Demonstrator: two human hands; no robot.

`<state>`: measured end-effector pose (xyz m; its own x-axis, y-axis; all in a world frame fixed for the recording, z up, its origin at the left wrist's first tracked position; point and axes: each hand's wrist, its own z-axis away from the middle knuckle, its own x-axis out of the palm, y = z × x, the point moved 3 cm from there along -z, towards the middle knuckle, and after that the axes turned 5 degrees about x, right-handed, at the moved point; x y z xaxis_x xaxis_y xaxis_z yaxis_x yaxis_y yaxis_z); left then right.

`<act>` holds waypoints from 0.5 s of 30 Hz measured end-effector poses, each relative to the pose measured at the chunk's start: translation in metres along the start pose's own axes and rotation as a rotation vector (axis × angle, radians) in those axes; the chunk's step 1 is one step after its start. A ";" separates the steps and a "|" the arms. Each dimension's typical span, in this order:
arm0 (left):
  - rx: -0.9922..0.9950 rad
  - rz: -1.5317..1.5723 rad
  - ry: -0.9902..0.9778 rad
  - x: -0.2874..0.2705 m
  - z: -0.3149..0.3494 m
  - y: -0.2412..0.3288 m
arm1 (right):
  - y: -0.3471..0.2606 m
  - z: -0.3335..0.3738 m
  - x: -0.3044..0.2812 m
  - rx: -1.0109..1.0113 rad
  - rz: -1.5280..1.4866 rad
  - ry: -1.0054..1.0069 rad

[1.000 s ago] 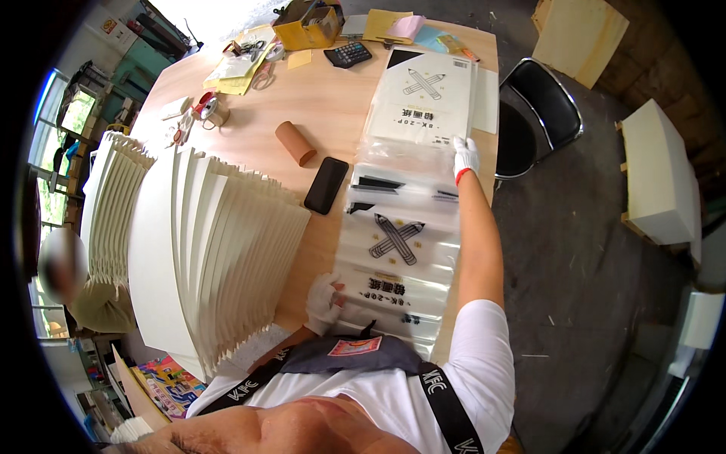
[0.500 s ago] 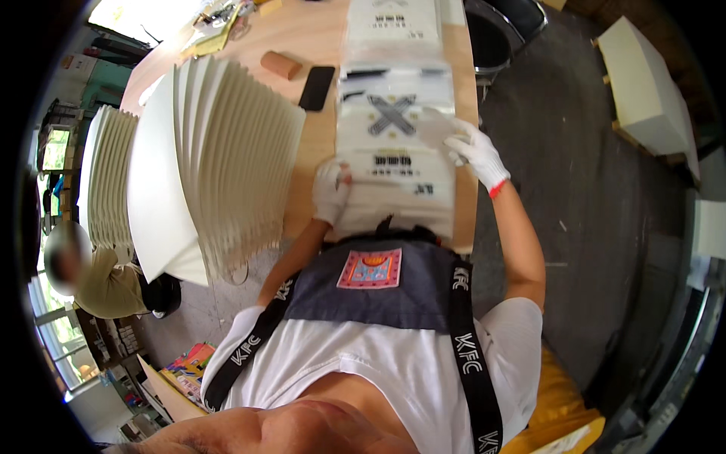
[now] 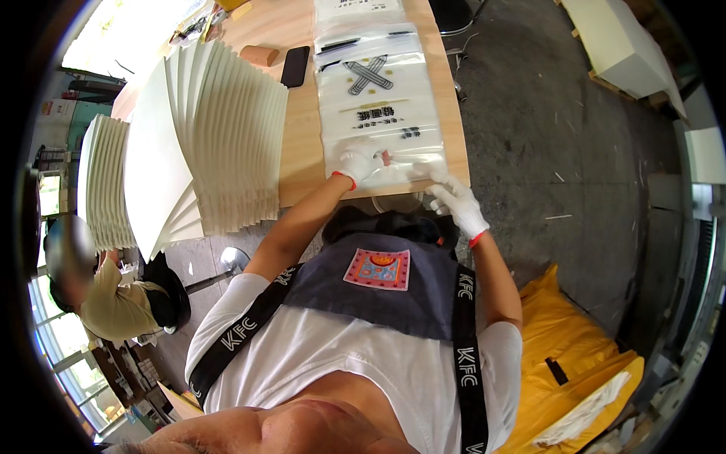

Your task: The person repeatedly picks up stacks of white paper sheets from a table, places them into clear plastic packaging, and stacks the sealed packages. The process is continuous and repetitive, with the person handling the paper and packaging materials by hand.

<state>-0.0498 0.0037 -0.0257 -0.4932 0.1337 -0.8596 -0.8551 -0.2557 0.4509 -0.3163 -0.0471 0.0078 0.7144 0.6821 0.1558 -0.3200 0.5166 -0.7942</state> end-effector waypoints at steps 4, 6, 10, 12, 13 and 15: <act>0.072 0.013 0.021 -0.012 0.003 -0.003 | 0.011 -0.001 0.029 0.007 -0.070 -0.094; 0.052 -0.005 -0.055 -0.024 -0.001 -0.003 | 0.008 -0.013 0.047 0.055 -0.127 -0.165; 0.174 0.277 0.012 -0.046 0.004 0.005 | -0.023 -0.052 0.091 -0.048 0.035 0.000; 0.256 0.262 0.086 -0.062 0.011 0.010 | -0.039 -0.076 0.094 -0.128 0.130 0.108; 0.245 0.408 0.180 -0.068 0.010 0.008 | -0.036 -0.094 0.090 -0.146 0.125 0.127; 0.216 0.703 0.371 -0.084 0.003 0.000 | -0.026 -0.107 0.082 -0.271 0.346 0.208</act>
<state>-0.0087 -0.0048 0.0468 -0.8726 -0.3239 -0.3656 -0.3968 0.0337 0.9173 -0.1827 -0.0602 -0.0215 0.7129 0.6579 -0.2428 -0.4069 0.1060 -0.9073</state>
